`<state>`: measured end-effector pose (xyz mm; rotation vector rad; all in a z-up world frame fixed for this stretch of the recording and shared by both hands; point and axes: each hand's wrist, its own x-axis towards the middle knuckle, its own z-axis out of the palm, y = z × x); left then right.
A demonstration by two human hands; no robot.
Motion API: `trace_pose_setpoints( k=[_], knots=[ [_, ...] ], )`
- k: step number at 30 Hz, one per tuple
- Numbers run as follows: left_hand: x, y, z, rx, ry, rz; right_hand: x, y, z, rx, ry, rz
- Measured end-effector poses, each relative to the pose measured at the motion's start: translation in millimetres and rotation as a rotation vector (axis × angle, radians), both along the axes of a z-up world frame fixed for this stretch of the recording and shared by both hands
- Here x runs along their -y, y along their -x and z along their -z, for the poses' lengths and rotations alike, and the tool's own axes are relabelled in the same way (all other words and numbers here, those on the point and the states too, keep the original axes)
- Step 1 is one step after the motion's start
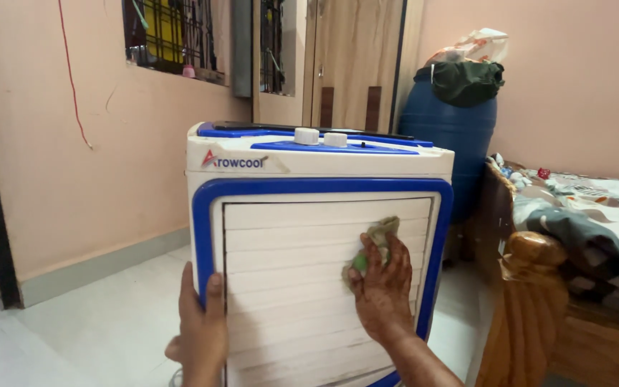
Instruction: The person wipes the exterior surfaces of a portable air cooler using a green cloth. They clean the lower front grille, the top control panel, the side vents, and the upper front grille, moving around the unit to reach different areas.
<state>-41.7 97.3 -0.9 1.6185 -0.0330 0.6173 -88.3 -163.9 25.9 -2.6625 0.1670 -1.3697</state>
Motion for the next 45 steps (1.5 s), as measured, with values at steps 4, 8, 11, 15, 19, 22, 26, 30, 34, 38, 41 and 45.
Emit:
trace_pose_setpoints(
  k=[4, 8, 11, 15, 19, 22, 26, 30, 34, 38, 41, 45],
  knots=[
    [27, 33, 2, -0.183, -0.037, -0.099, 25, 2, 3, -0.034, -0.106, -0.060],
    [61, 49, 11, 0.314, -0.012, -0.275, 45, 3, 4, -0.063, -0.196, -0.082],
    [86, 71, 12, 0.217, -0.049, -0.368, 54, 0, 7, -0.111, -0.291, -0.066],
    [93, 87, 0, 0.018, -0.097, -0.381, 41, -1, 15, -0.026, -0.465, -0.133],
    [77, 89, 3, -0.001, -0.183, -0.298, -15, 12, 23, 0.102, -0.635, -0.197],
    [58, 84, 4, 0.017, -0.180, -0.168, -62, 38, 10, 0.214, -0.657, -0.289],
    [35, 83, -17, 0.124, -0.136, -0.245, -114, 71, -38, 0.338, -0.602, -0.462],
    [17, 76, -81, 0.579, -0.129, -0.171, -148, 86, -91, 0.493, -0.301, -0.478],
    [3, 48, -146, 0.888, -0.279, -0.100, -162, 70, -136, 0.540, -0.022, -0.381],
    [-7, 21, -173, 0.826, -0.336, -0.001, -157, 48, -172, 0.480, 0.183, -0.271],
    [-17, -4, -187, 0.838, -0.471, -0.038, -152, 38, -189, 0.250, 0.140, -0.255],
    [-23, -22, -203, 0.842, -0.492, 0.099, -152, 33, -193, 0.291, 0.135, -0.294]
  ],
)
